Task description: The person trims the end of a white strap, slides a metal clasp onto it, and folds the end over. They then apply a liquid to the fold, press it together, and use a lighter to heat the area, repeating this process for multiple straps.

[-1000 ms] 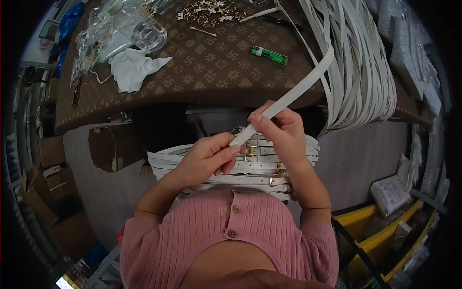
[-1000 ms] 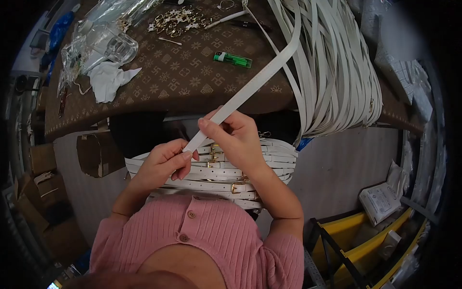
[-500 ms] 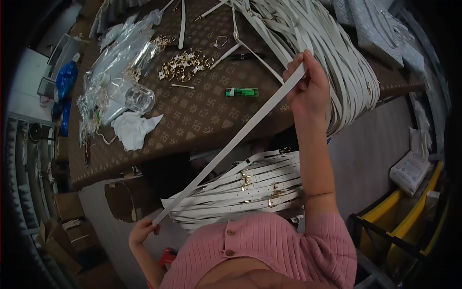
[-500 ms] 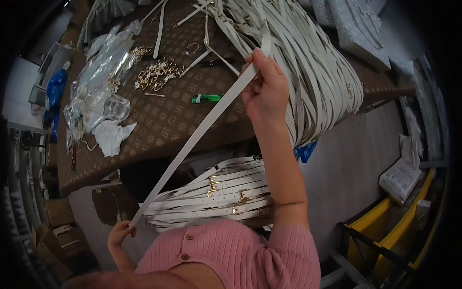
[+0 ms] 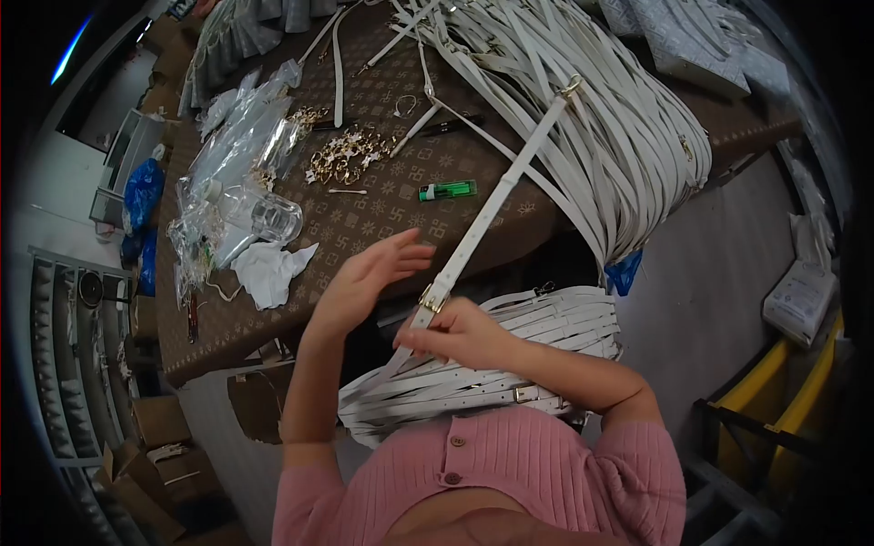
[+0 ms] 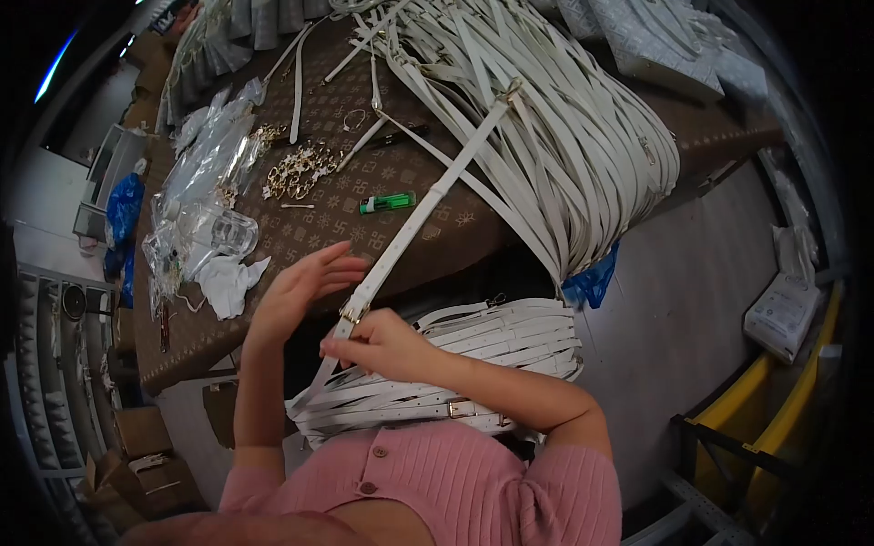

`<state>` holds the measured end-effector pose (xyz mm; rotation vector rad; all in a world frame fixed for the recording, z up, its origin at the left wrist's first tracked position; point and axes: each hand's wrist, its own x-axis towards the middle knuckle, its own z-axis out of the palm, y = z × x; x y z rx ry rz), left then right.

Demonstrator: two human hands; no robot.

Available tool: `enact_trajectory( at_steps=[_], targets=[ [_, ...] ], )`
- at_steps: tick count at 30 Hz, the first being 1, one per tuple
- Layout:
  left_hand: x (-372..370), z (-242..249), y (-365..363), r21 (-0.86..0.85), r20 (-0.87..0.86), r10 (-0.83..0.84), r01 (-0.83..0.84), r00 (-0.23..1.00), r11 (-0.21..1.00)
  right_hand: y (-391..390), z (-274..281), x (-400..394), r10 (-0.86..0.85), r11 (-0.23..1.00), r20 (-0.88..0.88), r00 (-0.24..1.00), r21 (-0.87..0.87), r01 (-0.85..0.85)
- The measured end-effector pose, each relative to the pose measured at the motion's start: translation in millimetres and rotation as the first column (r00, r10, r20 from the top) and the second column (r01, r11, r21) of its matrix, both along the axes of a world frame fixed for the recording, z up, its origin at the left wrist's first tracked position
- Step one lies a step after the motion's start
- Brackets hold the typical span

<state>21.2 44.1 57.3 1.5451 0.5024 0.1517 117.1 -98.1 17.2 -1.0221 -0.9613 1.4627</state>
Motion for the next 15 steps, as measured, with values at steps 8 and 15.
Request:
enact_trajectory(
  at_steps=[8, 15],
  targets=[
    [80.0, 4.9, -13.4, -0.408, 0.01, -0.213, 0.198, 0.977, 0.891, -24.9, -20.3, 60.6, -0.047, 0.998, 0.122, 0.991, -0.026, 0.051],
    [43.9, 15.3, -45.1, -0.285, -0.181, -0.228, 0.171, 0.957, 0.943, -21.9, -10.3, 89.9, -0.516, 0.835, -0.331, 0.79, 0.012, 0.551]
  ],
)
